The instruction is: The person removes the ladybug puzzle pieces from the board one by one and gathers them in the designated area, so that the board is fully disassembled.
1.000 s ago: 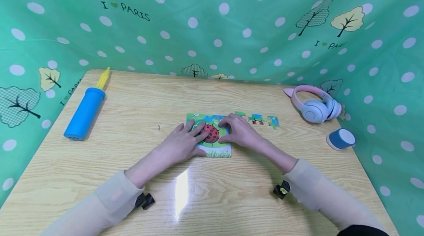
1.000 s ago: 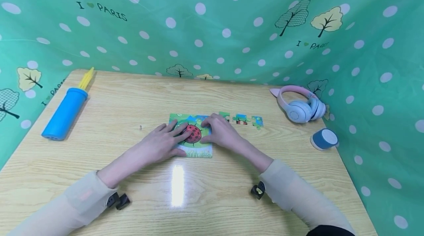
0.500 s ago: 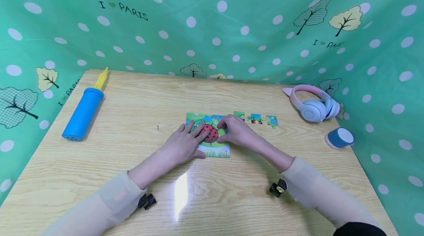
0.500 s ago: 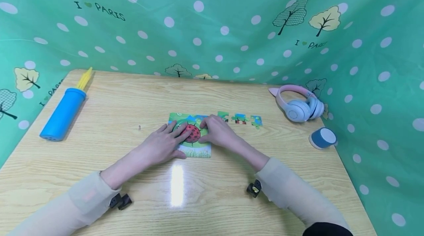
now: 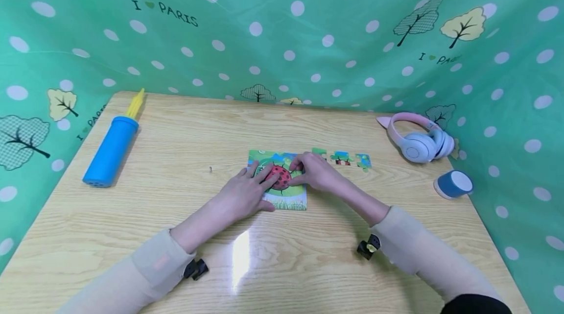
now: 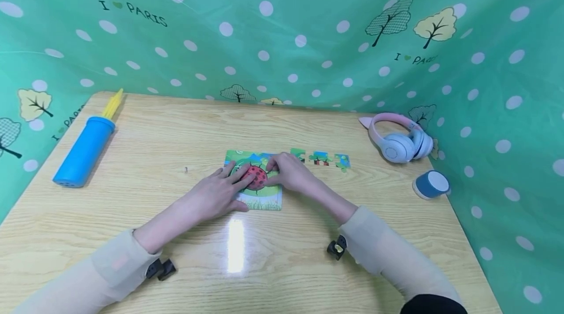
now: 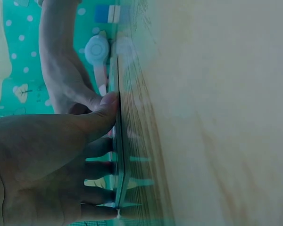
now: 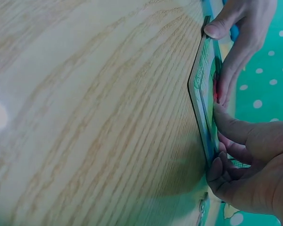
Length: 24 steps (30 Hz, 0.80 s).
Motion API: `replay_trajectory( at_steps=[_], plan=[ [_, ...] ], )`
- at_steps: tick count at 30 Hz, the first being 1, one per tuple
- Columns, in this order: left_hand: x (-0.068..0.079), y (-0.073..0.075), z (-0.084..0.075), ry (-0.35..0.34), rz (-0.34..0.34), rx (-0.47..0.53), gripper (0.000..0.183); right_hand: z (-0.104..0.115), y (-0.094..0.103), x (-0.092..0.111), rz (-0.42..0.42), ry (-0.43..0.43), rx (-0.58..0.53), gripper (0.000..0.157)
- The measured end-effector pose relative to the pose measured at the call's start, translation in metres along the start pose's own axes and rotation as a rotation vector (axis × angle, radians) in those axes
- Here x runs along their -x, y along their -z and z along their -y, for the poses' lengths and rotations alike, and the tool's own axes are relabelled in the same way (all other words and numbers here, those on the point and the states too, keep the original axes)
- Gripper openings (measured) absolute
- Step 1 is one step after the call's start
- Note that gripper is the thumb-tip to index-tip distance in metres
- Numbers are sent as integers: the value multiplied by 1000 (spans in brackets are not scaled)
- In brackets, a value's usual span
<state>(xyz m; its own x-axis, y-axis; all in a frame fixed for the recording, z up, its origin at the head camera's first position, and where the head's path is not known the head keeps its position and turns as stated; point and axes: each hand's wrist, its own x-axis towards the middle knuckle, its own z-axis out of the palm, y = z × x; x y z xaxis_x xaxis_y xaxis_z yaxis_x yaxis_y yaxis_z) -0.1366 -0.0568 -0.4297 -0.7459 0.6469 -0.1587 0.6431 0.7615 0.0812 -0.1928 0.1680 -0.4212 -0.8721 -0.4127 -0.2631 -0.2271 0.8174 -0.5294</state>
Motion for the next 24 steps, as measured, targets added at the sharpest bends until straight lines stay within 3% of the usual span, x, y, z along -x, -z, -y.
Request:
replay_trajectory(
  at_steps=[8, 24],
  plan=[
    [0, -1, 1, 1, 4, 4, 83, -4, -3, -4, -27, -6, -40, 30],
    [-1, 0, 2, 1, 7, -27, 83, -9, -4, -1, -83, 97, -78, 26]
  ],
)
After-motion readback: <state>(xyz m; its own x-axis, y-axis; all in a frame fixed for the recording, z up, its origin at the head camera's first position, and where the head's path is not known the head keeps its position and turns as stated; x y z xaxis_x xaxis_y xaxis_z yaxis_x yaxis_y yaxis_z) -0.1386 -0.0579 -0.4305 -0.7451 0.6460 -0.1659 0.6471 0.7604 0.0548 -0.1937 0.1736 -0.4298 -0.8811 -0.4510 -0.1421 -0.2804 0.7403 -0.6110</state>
